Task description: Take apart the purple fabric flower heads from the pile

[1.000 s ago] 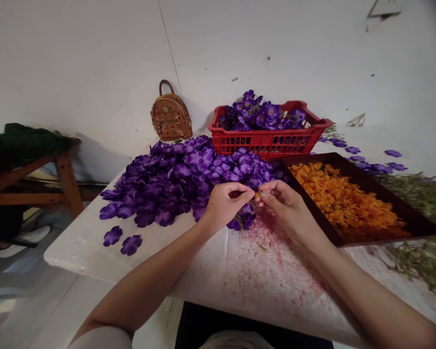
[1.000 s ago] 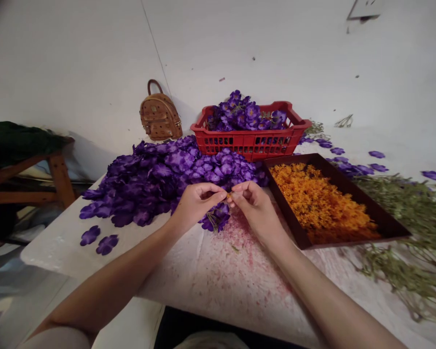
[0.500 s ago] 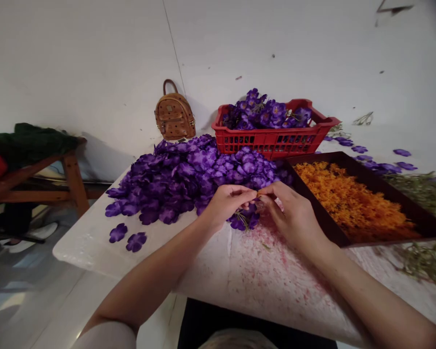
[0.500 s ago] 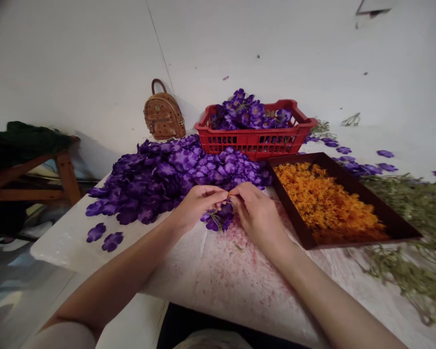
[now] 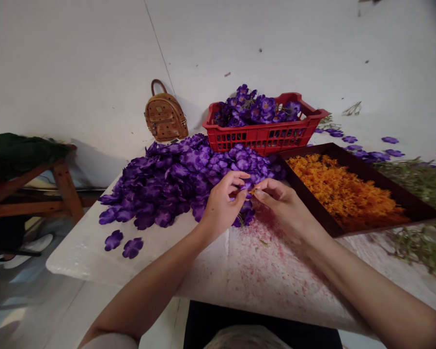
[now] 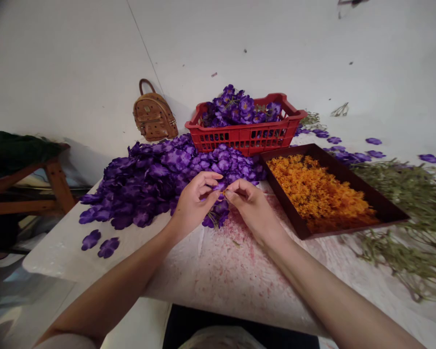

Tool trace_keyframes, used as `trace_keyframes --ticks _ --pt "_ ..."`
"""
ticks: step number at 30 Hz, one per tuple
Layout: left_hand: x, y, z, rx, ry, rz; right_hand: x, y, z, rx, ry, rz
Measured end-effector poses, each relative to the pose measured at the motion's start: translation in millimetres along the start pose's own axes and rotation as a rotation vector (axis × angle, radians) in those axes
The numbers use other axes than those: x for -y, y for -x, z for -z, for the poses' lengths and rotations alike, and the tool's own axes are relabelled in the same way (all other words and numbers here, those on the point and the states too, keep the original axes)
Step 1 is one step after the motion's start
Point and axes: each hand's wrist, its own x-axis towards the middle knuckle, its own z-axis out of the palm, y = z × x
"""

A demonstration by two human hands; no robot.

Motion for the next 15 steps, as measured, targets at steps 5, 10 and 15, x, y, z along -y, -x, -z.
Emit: trace_keyframes --ticks 5,10,15 --pt "-5.2 2.2 -3.2 0.01 0.13 0.094 -1.8 -1.1 -1.2 -0.07 0.206 0.138" --pt "-6.2 1.0 -2.9 -0.019 0.105 0.115 -3.1 0.4 -3.7 -0.153 0.36 0.184" --pt "-5.7 0.8 -3.0 -0.027 0.073 0.107 -2.0 2.1 -4.5 -0.153 0.437 0.186"
